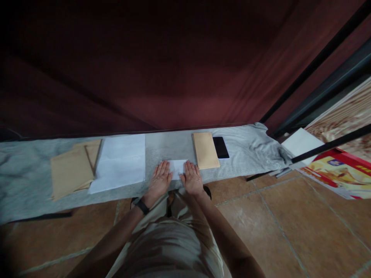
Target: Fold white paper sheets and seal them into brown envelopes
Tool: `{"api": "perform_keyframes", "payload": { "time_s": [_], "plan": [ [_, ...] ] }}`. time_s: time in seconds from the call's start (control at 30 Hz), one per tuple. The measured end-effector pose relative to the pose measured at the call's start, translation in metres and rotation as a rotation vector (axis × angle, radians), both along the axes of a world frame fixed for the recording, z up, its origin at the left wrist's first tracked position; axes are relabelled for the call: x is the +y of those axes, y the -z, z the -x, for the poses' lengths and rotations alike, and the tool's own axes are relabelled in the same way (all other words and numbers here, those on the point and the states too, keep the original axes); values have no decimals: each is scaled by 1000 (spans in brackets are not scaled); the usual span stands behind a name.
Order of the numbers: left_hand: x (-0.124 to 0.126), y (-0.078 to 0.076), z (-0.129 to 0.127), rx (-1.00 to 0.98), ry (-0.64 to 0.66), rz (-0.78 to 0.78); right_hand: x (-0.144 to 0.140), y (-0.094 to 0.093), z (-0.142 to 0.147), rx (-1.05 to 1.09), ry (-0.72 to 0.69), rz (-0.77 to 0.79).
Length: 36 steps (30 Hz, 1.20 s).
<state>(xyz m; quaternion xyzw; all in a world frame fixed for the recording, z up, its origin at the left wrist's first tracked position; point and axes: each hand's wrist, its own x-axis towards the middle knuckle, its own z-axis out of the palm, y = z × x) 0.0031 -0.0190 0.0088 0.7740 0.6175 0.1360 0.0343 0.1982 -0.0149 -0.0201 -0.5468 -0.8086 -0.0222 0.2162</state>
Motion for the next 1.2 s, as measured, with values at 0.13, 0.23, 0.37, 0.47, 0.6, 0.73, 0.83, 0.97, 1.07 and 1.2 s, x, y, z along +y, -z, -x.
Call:
{"api": "perform_keyframes", "payload": {
  "time_s": [0.13, 0.23, 0.37, 0.47, 0.6, 0.73, 0.83, 0.97, 1.07, 1.2],
  "plan": [
    [9, 5, -9, 5, -11, 24, 0, 0, 0, -16, 4, 27],
    [7, 8, -6, -4, -22, -7, -1, 0, 0, -17, 4, 35],
    [4, 8, -1, -10, -32, -8, 0, -5, 2, -7, 21, 57],
    [4, 6, -1, -4, -37, -5, 6, -14, 12, 1, 37, 102],
    [5, 3, -2, 12, -29, 13, 16, -24, 36, 25, -61, 142],
    [5, 4, 2, 28, -17, 31, 22, -25, 54, 15, -124, 180],
    [6, 5, 3, 25, -18, 30, 23, -23, 54, -1, -127, 180],
    [6, 8, 3, 4, -33, 22, 21, -19, 46, -17, -101, 141],
    [5, 10, 3, -19, -48, 11, 20, -15, 40, -22, -73, 125],
    [2, 9, 3, -38, -79, -23, 18, -11, 33, -20, -35, 120]
  ]
}}
